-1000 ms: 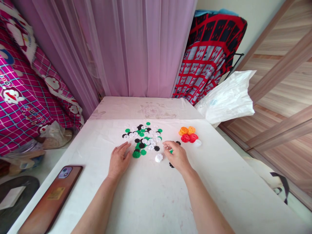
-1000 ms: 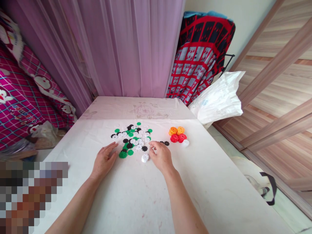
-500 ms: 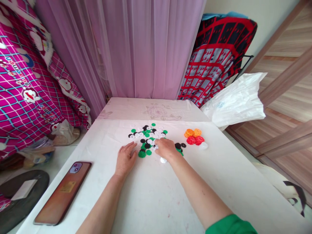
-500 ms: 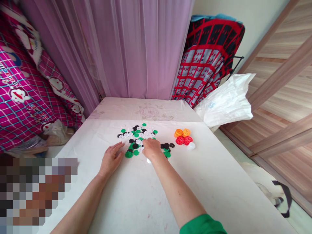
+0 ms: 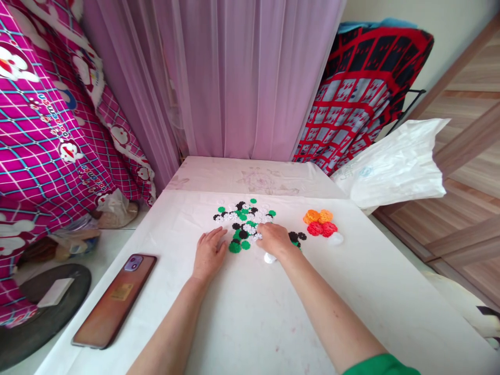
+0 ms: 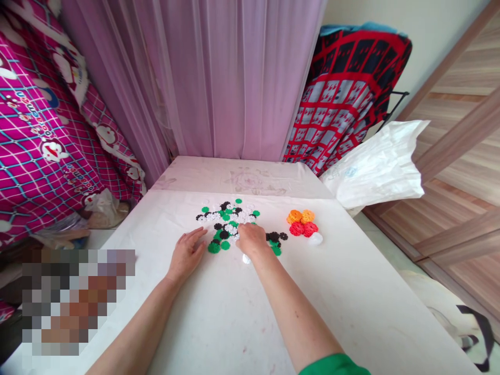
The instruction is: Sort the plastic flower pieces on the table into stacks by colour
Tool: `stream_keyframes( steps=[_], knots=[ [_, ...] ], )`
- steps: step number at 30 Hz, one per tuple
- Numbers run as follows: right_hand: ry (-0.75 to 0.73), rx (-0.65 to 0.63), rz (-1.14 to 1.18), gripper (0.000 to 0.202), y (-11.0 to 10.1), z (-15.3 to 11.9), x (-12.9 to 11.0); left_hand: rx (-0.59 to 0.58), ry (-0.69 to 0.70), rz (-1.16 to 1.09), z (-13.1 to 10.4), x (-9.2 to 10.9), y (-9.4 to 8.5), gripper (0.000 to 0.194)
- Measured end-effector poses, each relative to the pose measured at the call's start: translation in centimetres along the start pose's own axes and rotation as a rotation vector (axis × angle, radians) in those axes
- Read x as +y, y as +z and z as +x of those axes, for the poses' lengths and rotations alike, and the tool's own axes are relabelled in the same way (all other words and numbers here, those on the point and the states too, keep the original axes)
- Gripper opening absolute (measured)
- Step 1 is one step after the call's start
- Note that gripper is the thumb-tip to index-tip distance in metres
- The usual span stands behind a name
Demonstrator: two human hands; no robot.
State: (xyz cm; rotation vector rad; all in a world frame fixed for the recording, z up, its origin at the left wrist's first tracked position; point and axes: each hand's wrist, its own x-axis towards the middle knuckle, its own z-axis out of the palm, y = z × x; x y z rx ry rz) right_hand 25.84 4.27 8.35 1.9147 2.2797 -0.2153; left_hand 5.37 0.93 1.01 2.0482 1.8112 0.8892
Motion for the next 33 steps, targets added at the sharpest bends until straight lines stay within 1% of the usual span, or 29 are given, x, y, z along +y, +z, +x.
stream_keyframes(
  steps=[7, 11, 14, 16, 20, 22, 25, 28, 33],
  knots=[
    [-0.014, 0.030, -0.041, 0.025, 0.5, 0.0, -0.4, 0.007, -0.016, 0.004, -0.1, 0.3, -0.1, 0.037],
    [-0.025, 0.025, -0.070, 0.024, 0.5, 0.0, -0.8, 0.013, -0.012, -0.007, -0.1, 0.4, -0.1, 0.037],
    [-0.017, 0.057, -0.014, 0.023, 0.4, -0.1, -0.3, 0.022, -0.007, -0.008, -0.2, 0.3, 0.0, 0.037],
    [0.018, 0.105, 0.096, 0.022, 0.3, -0.4, 0.6, 0.023, -0.008, -0.005, -0.2, 0.3, 0.0, 0.037],
    [0.101, 0.199, 0.384, 0.017, 0.0, -2.1, 3.1, 0.011, -0.007, 0.000, -0.1, 0.2, 0.0, 0.037],
    [0.103, 0.233, 0.455, 0.019, 0.0, -3.4, 4.1, 0.011, -0.003, -0.002, -0.1, 0.2, 0.0, 0.037],
    [0.095, 0.243, 0.446, 0.022, 0.5, -5.4, 4.6, 0.013, 0.000, -0.009, -0.1, 0.1, 0.0, 0.037],
    [0.070, 0.262, 0.402, 0.025, 1.1, -6.7, 4.2, 0.021, 0.007, -0.006, 0.0, 0.0, 0.0, 0.037],
    [-0.016, 0.262, 0.344, 0.023, 1.7, -7.3, 3.3, 0.040, 0.021, -0.004, 0.0, -0.2, 0.1, 0.035]
  ],
)
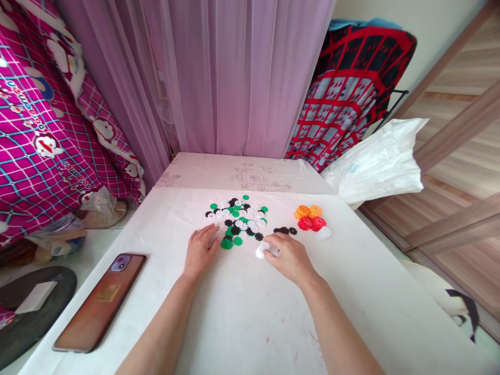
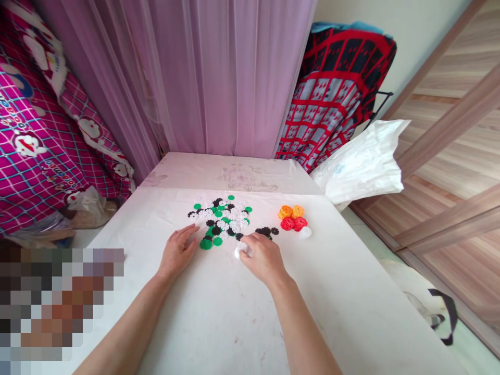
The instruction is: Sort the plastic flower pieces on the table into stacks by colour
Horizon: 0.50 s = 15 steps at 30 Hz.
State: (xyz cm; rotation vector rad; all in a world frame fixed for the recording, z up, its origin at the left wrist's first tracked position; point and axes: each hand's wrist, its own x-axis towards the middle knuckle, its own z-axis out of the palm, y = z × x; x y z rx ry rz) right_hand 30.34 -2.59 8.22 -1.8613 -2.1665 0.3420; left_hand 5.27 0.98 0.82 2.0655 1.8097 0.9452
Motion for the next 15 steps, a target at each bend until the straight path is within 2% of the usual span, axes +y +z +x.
stream_keyframes(
  steps=[15],
  knots=[
    [-0.026, 0.025, -0.022, 0.018, 0.73, -0.15, 0.13, -0.017, -0.008, -0.005, -0.01, 0.11, -0.11, 0.036]
  ],
)
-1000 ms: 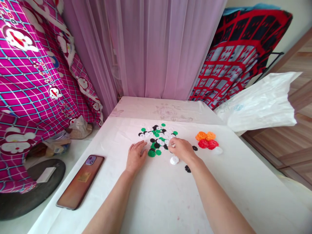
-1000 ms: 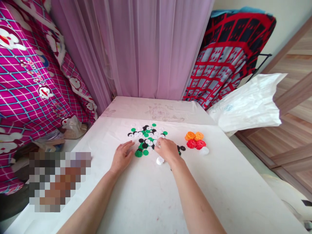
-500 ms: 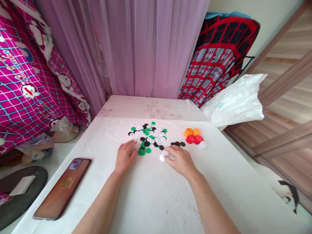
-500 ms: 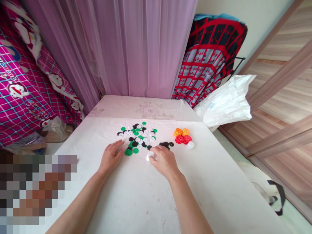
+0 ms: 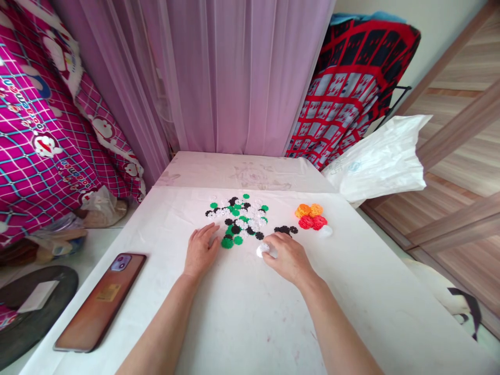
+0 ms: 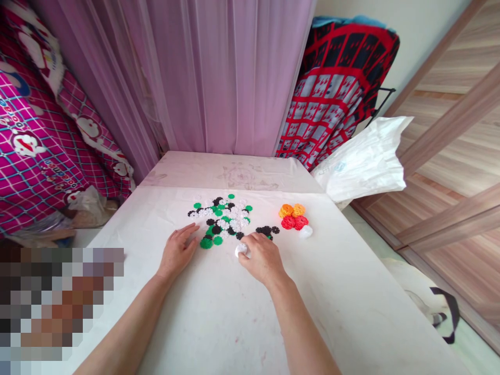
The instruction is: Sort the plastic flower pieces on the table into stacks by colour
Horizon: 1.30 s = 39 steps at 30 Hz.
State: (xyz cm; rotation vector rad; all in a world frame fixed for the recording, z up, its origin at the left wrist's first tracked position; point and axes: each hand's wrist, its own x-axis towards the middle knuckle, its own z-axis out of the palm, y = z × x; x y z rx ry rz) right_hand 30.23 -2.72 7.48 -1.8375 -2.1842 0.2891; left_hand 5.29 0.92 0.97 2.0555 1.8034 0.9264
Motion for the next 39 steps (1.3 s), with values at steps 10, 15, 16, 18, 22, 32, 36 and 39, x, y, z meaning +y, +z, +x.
stream_keyframes(
  steps=[10, 15, 16, 18, 22, 32, 36, 39],
  knots=[
    [0.126, 0.247, 0.226, 0.026, 2.3, 0.5, 3.0, -0.029, 0.050, 0.046, -0.2, 0.1, 0.0, 0.039],
    [0.088, 0.450, 0.154, 0.030, 4.1, 0.7, 5.0, -0.209, 0.242, 0.118, -0.8, 1.2, -0.1, 0.049],
    [0.066, 0.455, 0.139, 0.031, 4.3, 0.8, 5.3, -0.251, 0.289, 0.129, -0.9, 1.5, -0.1, 0.050],
    [0.051, 0.445, 0.119, 0.031, 4.7, 0.8, 5.9, -0.302, 0.355, 0.147, -1.1, 1.8, 0.2, 0.048],
    [0.077, 0.447, 0.109, 0.030, 5.4, 0.8, 6.5, -0.284, 0.334, 0.192, -1.2, 1.8, 0.6, 0.044],
    [0.041, 0.493, 0.159, 0.029, 6.0, 0.8, 7.1, -0.150, 0.230, 0.231, -1.3, 1.9, 0.6, 0.044],
    [0.020, 0.501, 0.150, 0.028, 6.0, 0.8, 7.2, -0.226, 0.282, 0.236, -1.4, 2.1, 0.6, 0.040],
    [0.013, 0.507, 0.144, 0.028, 6.0, 0.8, 7.1, -0.233, 0.276, 0.249, -1.4, 2.2, 0.4, 0.040]
  ],
)
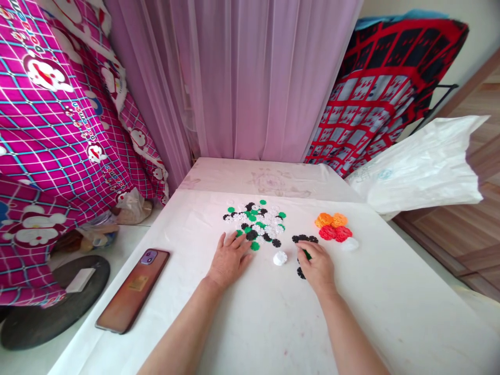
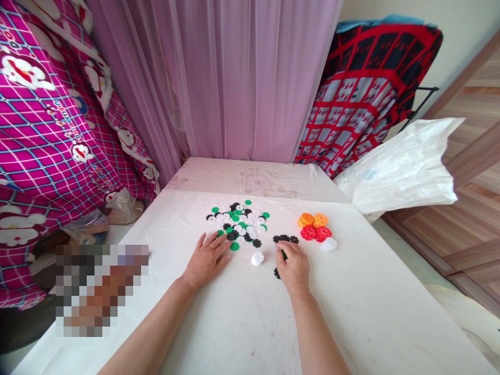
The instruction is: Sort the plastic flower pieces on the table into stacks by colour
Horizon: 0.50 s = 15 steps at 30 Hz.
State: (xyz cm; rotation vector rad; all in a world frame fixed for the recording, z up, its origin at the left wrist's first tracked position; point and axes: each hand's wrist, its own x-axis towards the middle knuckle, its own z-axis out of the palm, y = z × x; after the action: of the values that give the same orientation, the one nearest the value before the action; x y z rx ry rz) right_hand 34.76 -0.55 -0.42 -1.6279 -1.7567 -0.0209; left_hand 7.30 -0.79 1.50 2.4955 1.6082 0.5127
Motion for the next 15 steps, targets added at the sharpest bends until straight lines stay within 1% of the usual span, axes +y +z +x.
stream_keyframes(
  steps=[4, 8, 12, 15],
  knots=[
    [-0.010, 0.003, 0.002, 0.028, 0.1, 0.0, 0.1, 0.002, 0.013, -0.004, 0.0, 0.2, -0.4, 0.036],
    [-0.024, 0.028, 0.018, 0.027, 0.5, -0.1, 0.4, 0.060, 0.050, -0.076, 0.0, 0.2, -0.7, 0.025],
    [-0.075, 0.108, 0.058, 0.024, 1.1, -0.1, 1.0, 0.119, -0.021, -0.100, 0.2, 0.1, -0.5, 0.017],
    [-0.071, 0.118, 0.065, 0.024, 1.3, -0.1, 1.1, 0.133, -0.013, -0.080, 0.5, 0.3, -0.2, 0.015]
  ],
)
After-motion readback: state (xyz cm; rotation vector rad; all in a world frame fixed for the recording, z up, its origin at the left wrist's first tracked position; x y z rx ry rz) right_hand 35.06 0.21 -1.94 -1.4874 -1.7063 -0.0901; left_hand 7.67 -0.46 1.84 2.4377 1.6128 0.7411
